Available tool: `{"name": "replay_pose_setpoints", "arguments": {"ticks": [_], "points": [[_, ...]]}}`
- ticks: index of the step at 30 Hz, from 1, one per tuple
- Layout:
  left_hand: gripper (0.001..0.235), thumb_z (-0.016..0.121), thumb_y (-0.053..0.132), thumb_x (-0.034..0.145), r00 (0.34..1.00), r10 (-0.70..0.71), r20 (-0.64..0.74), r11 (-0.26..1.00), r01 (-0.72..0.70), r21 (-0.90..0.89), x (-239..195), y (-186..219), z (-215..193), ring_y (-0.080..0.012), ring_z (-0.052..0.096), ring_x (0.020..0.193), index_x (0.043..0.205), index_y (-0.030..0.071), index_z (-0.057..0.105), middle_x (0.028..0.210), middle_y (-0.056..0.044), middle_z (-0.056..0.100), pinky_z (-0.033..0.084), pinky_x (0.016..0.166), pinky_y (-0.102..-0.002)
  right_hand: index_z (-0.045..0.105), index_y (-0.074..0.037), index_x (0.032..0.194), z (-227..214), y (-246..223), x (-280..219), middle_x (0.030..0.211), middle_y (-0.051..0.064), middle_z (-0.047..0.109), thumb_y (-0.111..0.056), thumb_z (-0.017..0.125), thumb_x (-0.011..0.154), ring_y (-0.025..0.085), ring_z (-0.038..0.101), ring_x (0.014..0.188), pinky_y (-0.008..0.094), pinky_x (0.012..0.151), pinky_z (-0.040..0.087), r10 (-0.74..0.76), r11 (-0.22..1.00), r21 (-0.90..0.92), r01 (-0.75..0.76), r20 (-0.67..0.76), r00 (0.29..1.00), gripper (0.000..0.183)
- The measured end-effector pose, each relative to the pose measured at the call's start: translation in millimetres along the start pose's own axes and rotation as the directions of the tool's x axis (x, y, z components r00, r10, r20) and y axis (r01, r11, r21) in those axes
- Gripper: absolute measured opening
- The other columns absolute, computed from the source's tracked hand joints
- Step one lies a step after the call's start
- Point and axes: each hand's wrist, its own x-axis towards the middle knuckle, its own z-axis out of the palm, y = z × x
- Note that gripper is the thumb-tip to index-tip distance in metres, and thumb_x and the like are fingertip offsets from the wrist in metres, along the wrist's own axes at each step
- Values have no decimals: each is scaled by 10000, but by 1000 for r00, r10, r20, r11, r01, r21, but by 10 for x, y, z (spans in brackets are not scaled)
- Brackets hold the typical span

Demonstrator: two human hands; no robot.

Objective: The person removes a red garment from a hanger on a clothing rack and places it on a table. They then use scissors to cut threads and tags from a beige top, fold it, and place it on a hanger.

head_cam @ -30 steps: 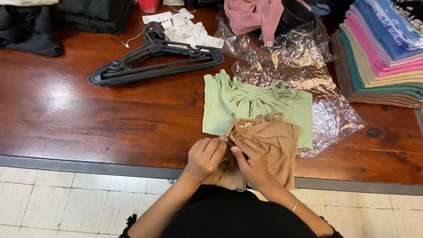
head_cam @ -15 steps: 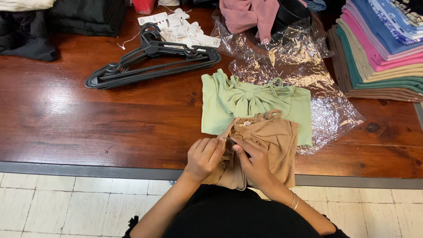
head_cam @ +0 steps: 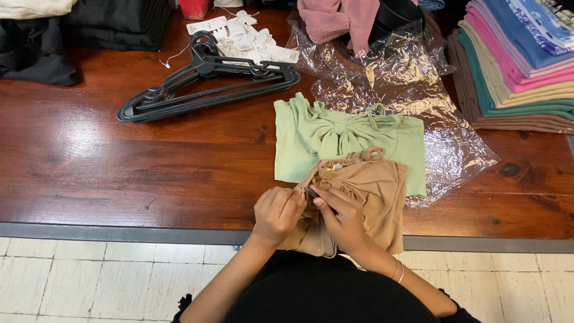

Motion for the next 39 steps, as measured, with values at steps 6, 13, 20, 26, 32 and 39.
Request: {"name": "replay_pose_setpoints", "arguments": {"ticks": [6,13,20,26,32,39], "points": [[38,745,-26,841,976,-208,58,978,208,7,13,-48,-65,-223,576,523,850,5,724,713,-56,580,504,478,-318,705,-32,1316,-74,11,39,789,147,671,-232,547,1043,327,637,626,393,598,518,-18,999,-38,16,-34,999,373],[133,669,-152,853,930,-321,180,947,312,78,36,-429,-77,-367,664,910,937,-49,683,969,-162,635,562,784,-452,662,-134,1406,-343,339,-106,787,125,614,-169,684,952,320,648,639,394,582,515,9,975,-223,0,42,999,456],[160,702,-36,823,854,-229,466,943,314,-111,-103,-164,291,-308,672,1041,960,36,743,992,-98,688,539,878,-420,411,-82,1569,-1008,556,-217,901,174,656,-58,609,980,360,664,878,635,1045,338,205,886,-407,-223,-87,975,622],[194,742,174,862,782,-87,617,984,165,-71,70,251,1147,-322,644,1080,1000,36,747,1032,-126,686,514,875,-444,725,-25,1207,-1482,766,-350,1035,168,757,-132,698,1005,402,717,989,495,863,529,240,830,-422,-365,-320,916,230],[500,882,298,718,718,79,691,982,65,-180,21,361,1976,-372,537,1188,1060,-14,691,1096,-173,592,440,1005,-507,774,-138,1059,-1483,955,-389,939,95,771,-174,749,963,327,719,920,427,823,528,410,789,-302,-535,-389,825,106],[141,562,83,953,801,394,450,909,-269,-318,-155,843,1463,-386,646,855,968,-20,656,828,-198,601,527,820,-513,765,-212,934,-1493,1038,-518,722,25,730,-342,739,975,221,634,689,342,664,480,536,744,-179,-643,-414,736,139]]}}
